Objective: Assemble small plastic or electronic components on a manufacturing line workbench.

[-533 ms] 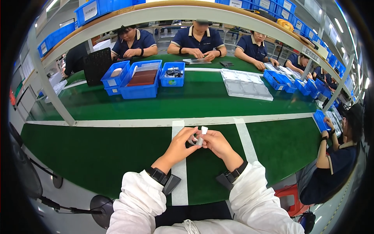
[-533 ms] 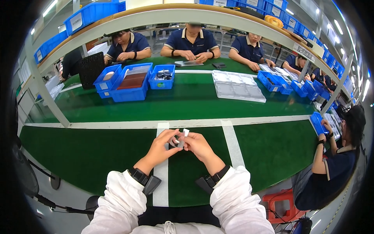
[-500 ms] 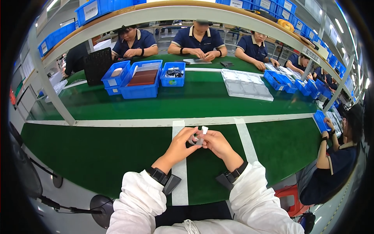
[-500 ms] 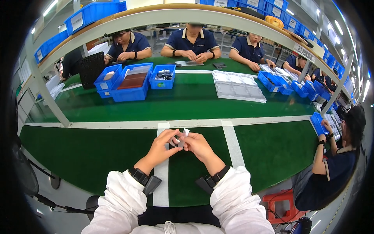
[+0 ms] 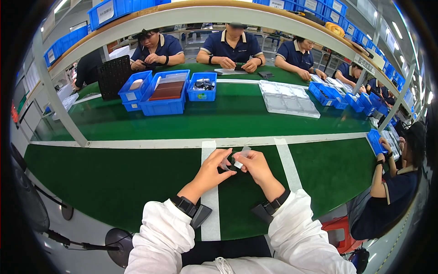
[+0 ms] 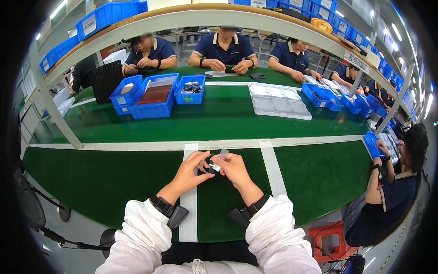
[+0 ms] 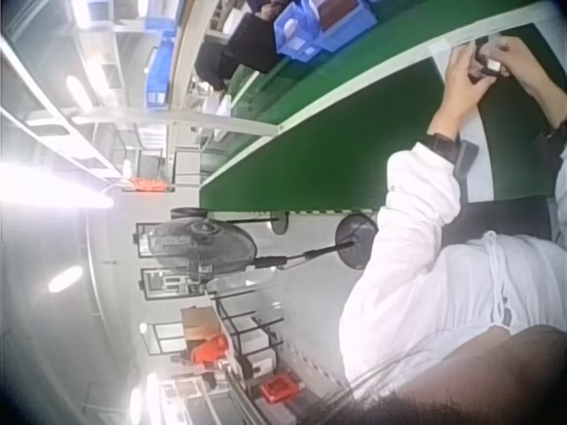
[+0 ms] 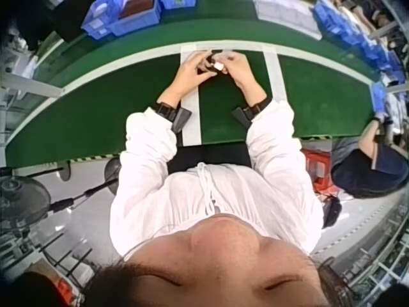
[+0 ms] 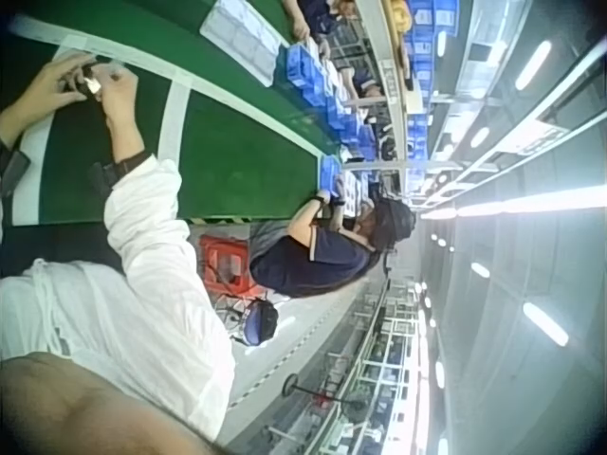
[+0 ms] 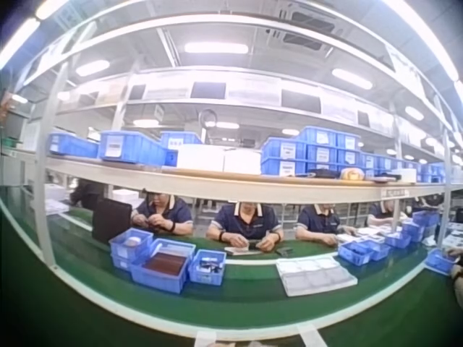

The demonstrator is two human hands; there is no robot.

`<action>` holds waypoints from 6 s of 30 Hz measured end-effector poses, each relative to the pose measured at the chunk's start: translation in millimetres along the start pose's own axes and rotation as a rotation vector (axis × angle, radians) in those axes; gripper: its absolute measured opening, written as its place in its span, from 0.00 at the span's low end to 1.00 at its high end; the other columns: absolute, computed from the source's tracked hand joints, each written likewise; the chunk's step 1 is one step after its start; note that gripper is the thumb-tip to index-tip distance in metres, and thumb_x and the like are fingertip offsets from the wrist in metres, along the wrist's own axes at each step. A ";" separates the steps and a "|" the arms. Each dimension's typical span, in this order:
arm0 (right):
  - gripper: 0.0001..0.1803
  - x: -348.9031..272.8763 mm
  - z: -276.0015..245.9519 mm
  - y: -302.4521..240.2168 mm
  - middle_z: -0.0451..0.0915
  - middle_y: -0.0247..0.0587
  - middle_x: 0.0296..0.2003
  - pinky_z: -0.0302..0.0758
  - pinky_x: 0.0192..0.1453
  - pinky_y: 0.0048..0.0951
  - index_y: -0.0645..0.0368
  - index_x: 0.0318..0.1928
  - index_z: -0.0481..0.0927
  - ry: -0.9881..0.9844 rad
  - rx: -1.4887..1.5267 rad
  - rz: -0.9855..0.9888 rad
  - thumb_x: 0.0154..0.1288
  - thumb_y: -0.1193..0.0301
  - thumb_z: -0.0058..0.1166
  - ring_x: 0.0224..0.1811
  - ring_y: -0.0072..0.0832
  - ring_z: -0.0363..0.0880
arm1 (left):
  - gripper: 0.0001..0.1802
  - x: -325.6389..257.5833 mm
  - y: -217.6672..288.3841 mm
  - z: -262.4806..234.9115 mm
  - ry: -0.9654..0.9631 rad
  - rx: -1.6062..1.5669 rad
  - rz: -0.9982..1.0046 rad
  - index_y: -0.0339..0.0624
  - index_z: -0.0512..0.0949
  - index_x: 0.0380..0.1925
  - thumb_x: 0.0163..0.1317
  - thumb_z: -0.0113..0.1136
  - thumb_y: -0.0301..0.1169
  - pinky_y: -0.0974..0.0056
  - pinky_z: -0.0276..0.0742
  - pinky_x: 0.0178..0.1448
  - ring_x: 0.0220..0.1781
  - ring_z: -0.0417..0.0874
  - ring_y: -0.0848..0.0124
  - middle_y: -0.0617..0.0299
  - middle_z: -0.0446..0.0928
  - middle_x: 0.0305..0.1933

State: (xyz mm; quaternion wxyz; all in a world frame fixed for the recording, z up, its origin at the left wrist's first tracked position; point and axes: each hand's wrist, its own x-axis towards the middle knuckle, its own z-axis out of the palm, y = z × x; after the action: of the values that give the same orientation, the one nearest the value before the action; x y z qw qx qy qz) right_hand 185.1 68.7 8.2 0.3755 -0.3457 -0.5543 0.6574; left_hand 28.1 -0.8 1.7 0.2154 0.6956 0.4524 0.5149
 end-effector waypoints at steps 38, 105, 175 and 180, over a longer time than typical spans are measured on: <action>0.10 -7.2 2.2 -2.6 0.75 0.42 0.17 0.69 0.25 0.27 0.68 0.25 0.78 0.090 -0.650 -0.273 0.50 0.71 0.59 0.18 0.24 0.73 | 0.36 -2.0 -0.6 -3.1 -0.137 0.120 0.026 0.44 0.66 0.56 0.42 0.69 0.26 0.67 0.73 0.44 0.43 0.74 0.69 0.59 0.68 0.51; 0.14 -3.2 -12.4 -18.5 0.76 0.29 0.29 0.65 0.27 0.18 0.64 0.41 0.77 -0.434 0.279 0.293 0.64 0.65 0.50 0.27 0.16 0.69 | 0.25 2.4 7.4 -6.0 0.084 -0.023 0.060 0.40 0.75 0.45 0.42 0.68 0.25 0.63 0.67 0.56 0.51 0.73 0.65 0.58 0.73 0.46; 0.12 -4.8 -8.9 -14.4 0.72 0.30 0.20 0.64 0.27 0.18 0.64 0.39 0.81 -0.453 -0.018 0.254 0.60 0.67 0.54 0.23 0.17 0.68 | 0.40 2.9 5.3 -5.2 -0.077 0.052 0.078 0.43 0.67 0.55 0.38 0.73 0.32 0.61 0.68 0.56 0.54 0.71 0.59 0.55 0.67 0.52; 0.14 -2.1 -8.1 -11.2 0.72 0.30 0.22 0.68 0.29 0.19 0.68 0.41 0.79 -0.470 0.069 0.261 0.61 0.68 0.54 0.25 0.17 0.69 | 0.40 1.7 3.8 -6.5 -0.048 0.079 0.075 0.42 0.67 0.55 0.37 0.73 0.32 0.60 0.68 0.56 0.53 0.71 0.58 0.55 0.67 0.51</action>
State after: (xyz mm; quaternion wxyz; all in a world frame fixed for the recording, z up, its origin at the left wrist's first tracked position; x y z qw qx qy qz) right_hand 194.3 71.8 18.2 0.1602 -0.2392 -0.5543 0.7810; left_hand 23.9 -2.3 8.0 0.1788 0.7322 0.4406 0.4876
